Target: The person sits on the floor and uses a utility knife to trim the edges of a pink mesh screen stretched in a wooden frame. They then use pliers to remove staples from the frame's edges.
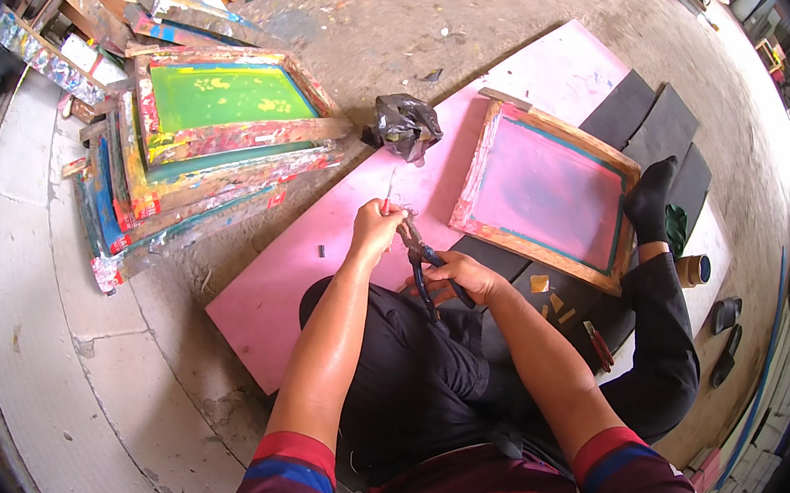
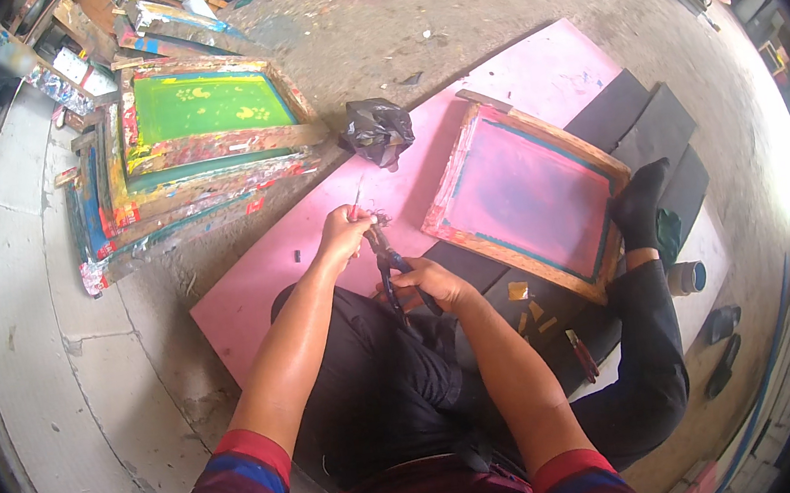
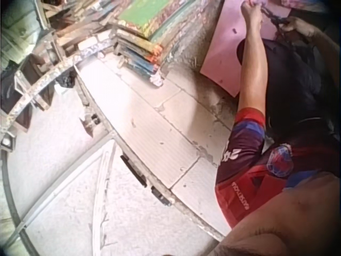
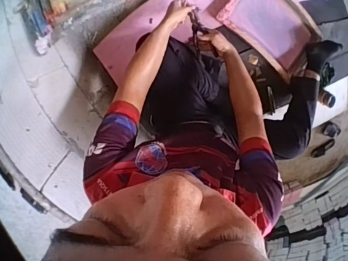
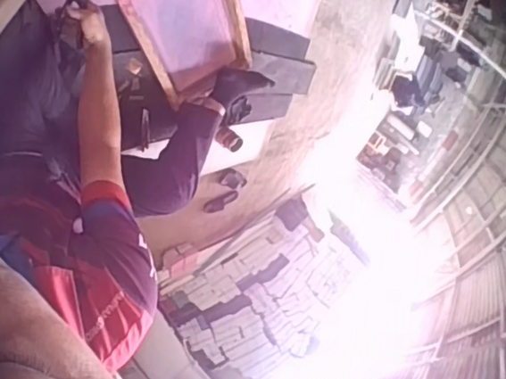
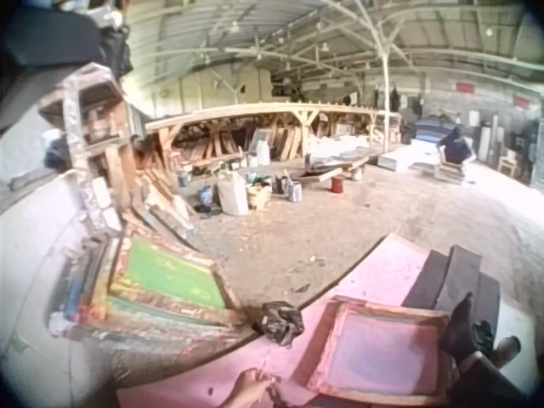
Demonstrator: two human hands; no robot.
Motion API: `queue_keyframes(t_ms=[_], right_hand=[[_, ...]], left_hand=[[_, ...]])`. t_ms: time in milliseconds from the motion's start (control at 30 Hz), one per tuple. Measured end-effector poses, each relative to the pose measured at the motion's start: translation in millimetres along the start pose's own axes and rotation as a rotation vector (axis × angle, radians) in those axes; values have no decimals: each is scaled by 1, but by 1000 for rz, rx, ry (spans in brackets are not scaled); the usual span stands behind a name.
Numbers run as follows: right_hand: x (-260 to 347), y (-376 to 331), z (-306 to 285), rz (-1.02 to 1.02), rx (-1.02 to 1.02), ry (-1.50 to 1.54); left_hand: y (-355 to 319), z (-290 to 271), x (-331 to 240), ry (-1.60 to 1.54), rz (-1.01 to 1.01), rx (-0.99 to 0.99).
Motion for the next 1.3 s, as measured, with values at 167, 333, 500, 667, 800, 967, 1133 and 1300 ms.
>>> queue_keyframes(t_ms=[167,333,500,667,800,967,1133,1300], right_hand=[[4,-11,-8,14,-90,-88],[3,-32,-21,-22,-160,-192],[-2,-64,-25,-77,-262,-73],[-16,-117,-41,-66,-394,7],[-23,-165,-63,-37,-474,121],[-32,-210,-103,-48,-553,-52],[5,-228,-133,-15,-473,-430],[29,-224,-160,108,-370,-551]], left_hand=[[-19,14,-12,13,-81,125],[-30,32,-12,42,44,187],[-50,55,-31,320,586,-158],[-79,78,-51,231,519,-159],[-71,109,-12,41,289,10],[-71,134,21,148,149,72],[-66,138,40,297,168,88],[-65,139,35,322,144,60]])
Point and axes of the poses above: each hand's wrist, its own y-axis towards the middle knuckle, its own z-axis out of the palm, x = y × z, the point moved 7 cm from there along y, towards the middle knuckle, and after that the axes turned 15 degrees about -z, right-handed, at the moved point
